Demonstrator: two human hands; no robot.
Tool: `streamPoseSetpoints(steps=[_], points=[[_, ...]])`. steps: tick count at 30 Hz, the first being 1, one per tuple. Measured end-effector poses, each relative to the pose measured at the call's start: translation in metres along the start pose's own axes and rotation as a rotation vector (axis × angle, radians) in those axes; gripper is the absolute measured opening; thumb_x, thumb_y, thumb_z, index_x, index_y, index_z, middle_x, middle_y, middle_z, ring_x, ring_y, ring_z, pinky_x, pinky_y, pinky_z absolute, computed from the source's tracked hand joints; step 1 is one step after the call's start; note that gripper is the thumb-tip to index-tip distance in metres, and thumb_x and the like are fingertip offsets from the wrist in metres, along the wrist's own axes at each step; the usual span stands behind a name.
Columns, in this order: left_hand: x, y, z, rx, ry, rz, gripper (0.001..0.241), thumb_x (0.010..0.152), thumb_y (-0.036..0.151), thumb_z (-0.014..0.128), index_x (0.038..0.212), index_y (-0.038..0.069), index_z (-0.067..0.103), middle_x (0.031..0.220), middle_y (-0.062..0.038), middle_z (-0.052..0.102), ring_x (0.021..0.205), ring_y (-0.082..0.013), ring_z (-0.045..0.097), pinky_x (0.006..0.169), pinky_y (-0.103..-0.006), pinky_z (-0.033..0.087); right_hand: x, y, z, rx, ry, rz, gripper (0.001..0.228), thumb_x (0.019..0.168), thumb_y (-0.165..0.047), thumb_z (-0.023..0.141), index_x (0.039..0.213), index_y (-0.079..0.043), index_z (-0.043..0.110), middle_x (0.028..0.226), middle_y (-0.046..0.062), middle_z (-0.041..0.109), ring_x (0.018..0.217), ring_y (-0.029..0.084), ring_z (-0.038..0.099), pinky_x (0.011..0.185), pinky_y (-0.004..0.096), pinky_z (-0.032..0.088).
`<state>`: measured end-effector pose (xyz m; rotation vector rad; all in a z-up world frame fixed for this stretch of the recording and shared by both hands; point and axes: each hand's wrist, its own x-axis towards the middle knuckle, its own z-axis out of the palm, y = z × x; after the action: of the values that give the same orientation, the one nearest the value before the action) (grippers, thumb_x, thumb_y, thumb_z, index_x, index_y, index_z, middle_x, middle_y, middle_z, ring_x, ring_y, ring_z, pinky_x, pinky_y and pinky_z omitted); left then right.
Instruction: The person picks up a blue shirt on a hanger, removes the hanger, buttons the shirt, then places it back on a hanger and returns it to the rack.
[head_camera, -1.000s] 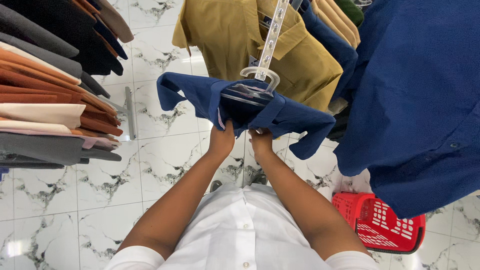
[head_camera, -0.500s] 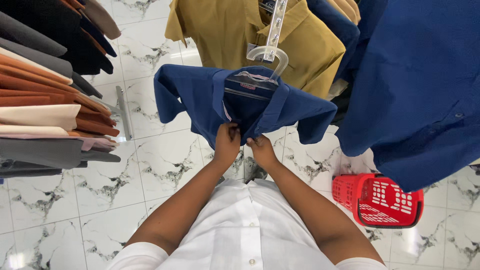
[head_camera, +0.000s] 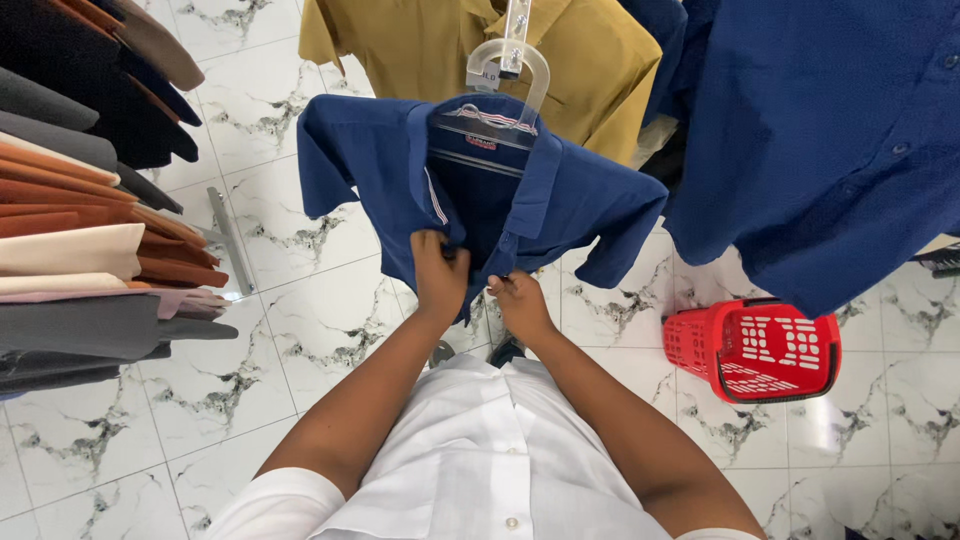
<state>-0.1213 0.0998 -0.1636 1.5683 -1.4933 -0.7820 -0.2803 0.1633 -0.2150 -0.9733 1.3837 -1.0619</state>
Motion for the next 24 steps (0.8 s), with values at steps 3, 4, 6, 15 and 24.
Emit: streamPoseSetpoints(steps=[3, 4, 6, 15, 24], points=[[-0.021, 0.014, -0.01, -0.147, -0.141, -0.004, 0.015, 0.098, 0.003, 0.07, 0.099, 0.0, 0.055, 0.09, -0.016, 0.056, 0.083, -0.0339, 0.069, 0.069, -0.0403, 0.06, -0.007, 0.0, 0.0, 0.097, 0.08, 0.044, 0.024, 0.105, -0.016, 0.066, 0.109, 0.008, 0.066, 0.095, 0.015, 0.072, 0.094, 0.016, 0.069, 0.097, 0.041, 0.059], [-0.026, 0.01, -0.01, -0.144, -0.146, -0.004, 0.015, 0.098, 0.003, 0.07, 0.099, 0.0, 0.055, 0.09, -0.016, 0.056, 0.083, -0.0339, 0.069, 0.069, -0.0403, 0.06, -0.005, 0.008, -0.002, 0.101, 0.083, 0.047, 0.024, 0.105, -0.016, 0.066, 0.109, 0.008, 0.066, 0.095, 0.015, 0.072, 0.094, 0.016, 0.069, 0.097, 0.041, 0.059], [-0.039, 0.004, -0.009, -0.258, -0.206, -0.075, 0.023, 0.097, 0.015, 0.079, 0.098, 0.001, 0.061, 0.085, -0.015, 0.064, 0.082, -0.0271, 0.071, 0.068, -0.0382, 0.059, -0.003, 0.024, -0.006, 0.19, 0.112, -0.002, 0.019, 0.107, -0.013, 0.062, 0.104, 0.005, 0.067, 0.094, 0.016, 0.073, 0.097, 0.018, 0.07, 0.097, 0.042, 0.058], [-0.053, 0.021, -0.011, -0.372, -0.324, -0.141, 0.012, 0.104, 0.008, 0.067, 0.11, 0.001, 0.058, 0.096, -0.02, 0.069, 0.093, -0.0292, 0.072, 0.078, -0.0437, 0.057, -0.024, 0.001, -0.006, 0.233, 0.175, 0.062, 0.014, 0.106, -0.016, 0.064, 0.103, -0.002, 0.065, 0.09, 0.006, 0.07, 0.086, 0.012, 0.069, 0.09, 0.033, 0.06], [-0.063, 0.044, -0.015, -0.313, -0.231, -0.02, 0.01, 0.103, 0.01, 0.069, 0.107, 0.003, 0.065, 0.095, -0.016, 0.073, 0.096, -0.0305, 0.075, 0.083, -0.0427, 0.062, -0.029, -0.05, -0.016, 0.134, 0.081, 0.074, 0.015, 0.106, -0.014, 0.062, 0.104, 0.0, 0.067, 0.092, 0.008, 0.068, 0.086, 0.013, 0.068, 0.087, 0.031, 0.061]])
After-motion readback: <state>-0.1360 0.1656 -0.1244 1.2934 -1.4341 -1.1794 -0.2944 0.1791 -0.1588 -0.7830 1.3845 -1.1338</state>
